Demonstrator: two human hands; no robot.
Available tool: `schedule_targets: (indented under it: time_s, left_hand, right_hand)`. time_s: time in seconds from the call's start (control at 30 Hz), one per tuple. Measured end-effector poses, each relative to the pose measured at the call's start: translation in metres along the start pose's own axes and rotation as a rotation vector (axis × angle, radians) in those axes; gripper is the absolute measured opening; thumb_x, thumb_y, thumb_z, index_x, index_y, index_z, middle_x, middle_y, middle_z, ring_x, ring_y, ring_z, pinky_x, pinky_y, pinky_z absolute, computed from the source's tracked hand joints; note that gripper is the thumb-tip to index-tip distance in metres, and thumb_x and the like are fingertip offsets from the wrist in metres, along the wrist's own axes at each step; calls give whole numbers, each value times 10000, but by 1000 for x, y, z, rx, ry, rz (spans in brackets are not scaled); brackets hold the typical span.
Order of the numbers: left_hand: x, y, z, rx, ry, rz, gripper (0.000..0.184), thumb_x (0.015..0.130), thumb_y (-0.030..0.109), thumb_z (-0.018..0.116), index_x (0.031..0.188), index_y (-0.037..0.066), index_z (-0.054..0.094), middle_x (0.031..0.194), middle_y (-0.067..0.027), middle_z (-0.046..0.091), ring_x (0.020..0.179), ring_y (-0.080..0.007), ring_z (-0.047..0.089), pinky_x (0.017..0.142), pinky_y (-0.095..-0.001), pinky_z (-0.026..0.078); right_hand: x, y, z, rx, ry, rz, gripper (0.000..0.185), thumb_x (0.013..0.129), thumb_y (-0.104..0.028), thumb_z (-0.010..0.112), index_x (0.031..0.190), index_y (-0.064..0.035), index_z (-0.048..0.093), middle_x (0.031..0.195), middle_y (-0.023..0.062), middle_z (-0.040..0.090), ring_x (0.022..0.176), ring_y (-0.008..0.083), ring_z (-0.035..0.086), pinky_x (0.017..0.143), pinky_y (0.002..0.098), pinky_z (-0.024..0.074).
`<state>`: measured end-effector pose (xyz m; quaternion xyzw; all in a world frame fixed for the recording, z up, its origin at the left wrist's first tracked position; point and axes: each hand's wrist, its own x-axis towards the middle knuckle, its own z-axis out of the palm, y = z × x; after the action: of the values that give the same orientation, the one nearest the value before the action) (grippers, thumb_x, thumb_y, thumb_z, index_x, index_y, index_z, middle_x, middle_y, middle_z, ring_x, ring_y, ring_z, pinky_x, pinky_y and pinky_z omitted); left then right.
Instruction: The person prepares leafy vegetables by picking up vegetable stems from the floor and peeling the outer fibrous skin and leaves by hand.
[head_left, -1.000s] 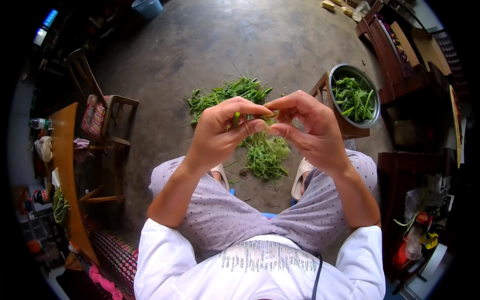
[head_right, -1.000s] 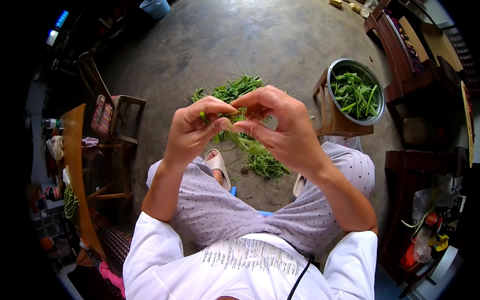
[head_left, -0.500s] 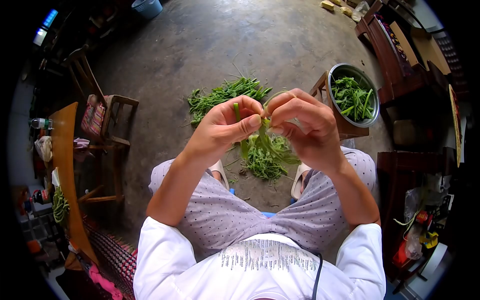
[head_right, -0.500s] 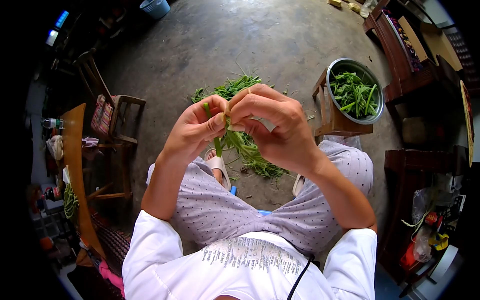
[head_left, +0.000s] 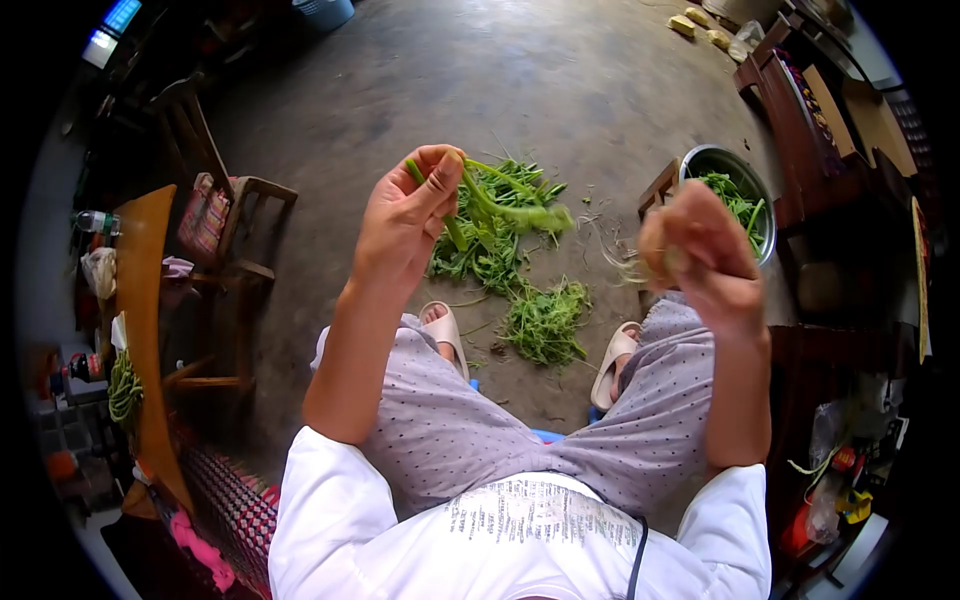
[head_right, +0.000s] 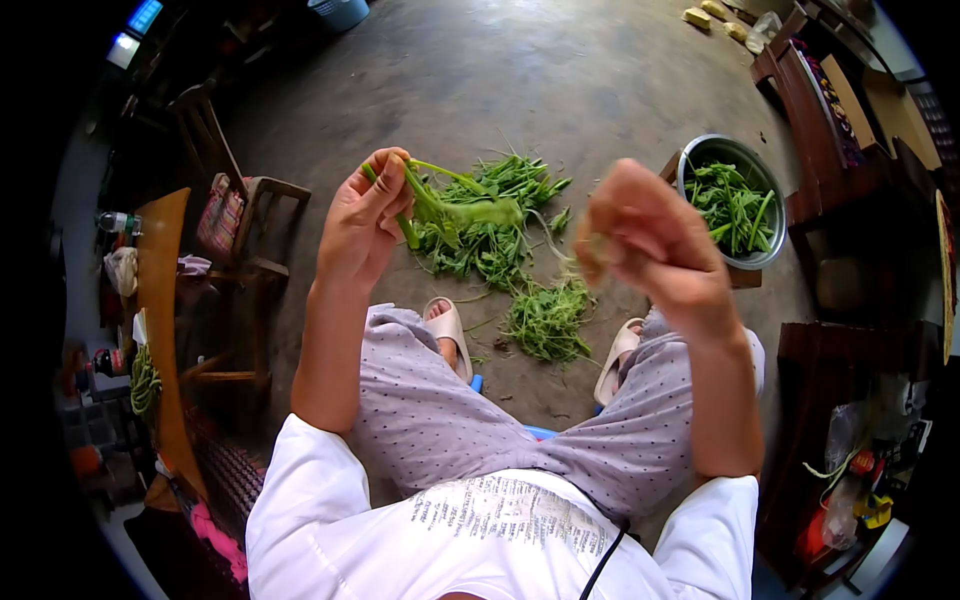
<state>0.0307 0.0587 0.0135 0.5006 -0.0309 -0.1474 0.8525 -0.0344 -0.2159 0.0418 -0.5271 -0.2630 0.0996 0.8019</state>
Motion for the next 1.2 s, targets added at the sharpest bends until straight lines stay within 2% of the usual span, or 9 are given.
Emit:
schedule_targets:
  time_s: [0.1,0.17,0.23,0.33,0.53,0.67,0.8,0.93,1.2]
  left_hand:
    - [0,4,-5,0,81,1,199,853,226,670,946,63,603,693,77,489,562,-4,374,441,-150,258]
    - [-1,3,-3,-6,80,6,199,849,232,675,937,68,604,693,79,491,558,-3,371,439,-151,255]
    - [-1,1,0,-12,73,8,199,844,238,680,927,72,605,692,81,494,554,-1,367,437,-152,252]
    - [-2,-2,7,-11,64,1,198,838,241,686,918,78,608,699,79,504,551,-1,371,436,-157,256]
    - [-1,-4,9,-32,6,-72,144,879,189,635,957,75,593,633,67,441,517,-21,344,458,-165,264]
    - [-6,2,14,93,-115,16,162,870,158,646,974,42,603,755,41,537,604,-16,402,519,-158,308]
    - [-10,-2,20,287,-182,155,168,867,143,653,968,21,599,848,27,583,762,-24,498,643,-158,391]
    - [-13,-3,28,343,-241,168,168,870,127,647,983,18,588,867,16,584,791,-41,512,692,-174,413]
    - [-12,-8,24,341,-270,148,169,881,129,627,1007,30,572,933,-19,594,867,-65,530,753,-195,419]
  right_hand:
    - [-1,-10,-13,-41,-56,20,96,894,5,496,985,-9,467,789,27,464,718,116,495,674,235,441]
    - [-6,-15,-8,-164,89,244,74,902,-12,511,973,-6,490,787,17,484,731,99,508,689,230,446]
    - [-5,-11,-5,-280,66,443,228,794,120,473,972,16,573,830,35,548,783,109,549,714,239,457]
    - [1,-8,5,-778,-184,388,248,752,103,480,893,-11,648,824,80,586,756,172,586,655,275,449]
    - [4,-1,17,-737,-291,377,187,757,0,592,920,-31,678,755,90,615,674,197,598,585,305,461]
    - [8,-11,14,-589,-138,309,148,818,-40,610,956,6,637,800,50,637,688,83,569,585,231,466]
    - [12,0,13,-380,362,2,165,895,-125,599,976,16,629,767,-9,587,614,4,474,492,157,362]
    - [14,1,16,-552,287,206,200,867,-95,625,1043,-1,641,775,-5,601,584,20,480,494,171,373]
    - [17,14,28,-786,184,148,145,838,-80,649,965,-17,677,719,19,554,618,58,485,535,210,375]
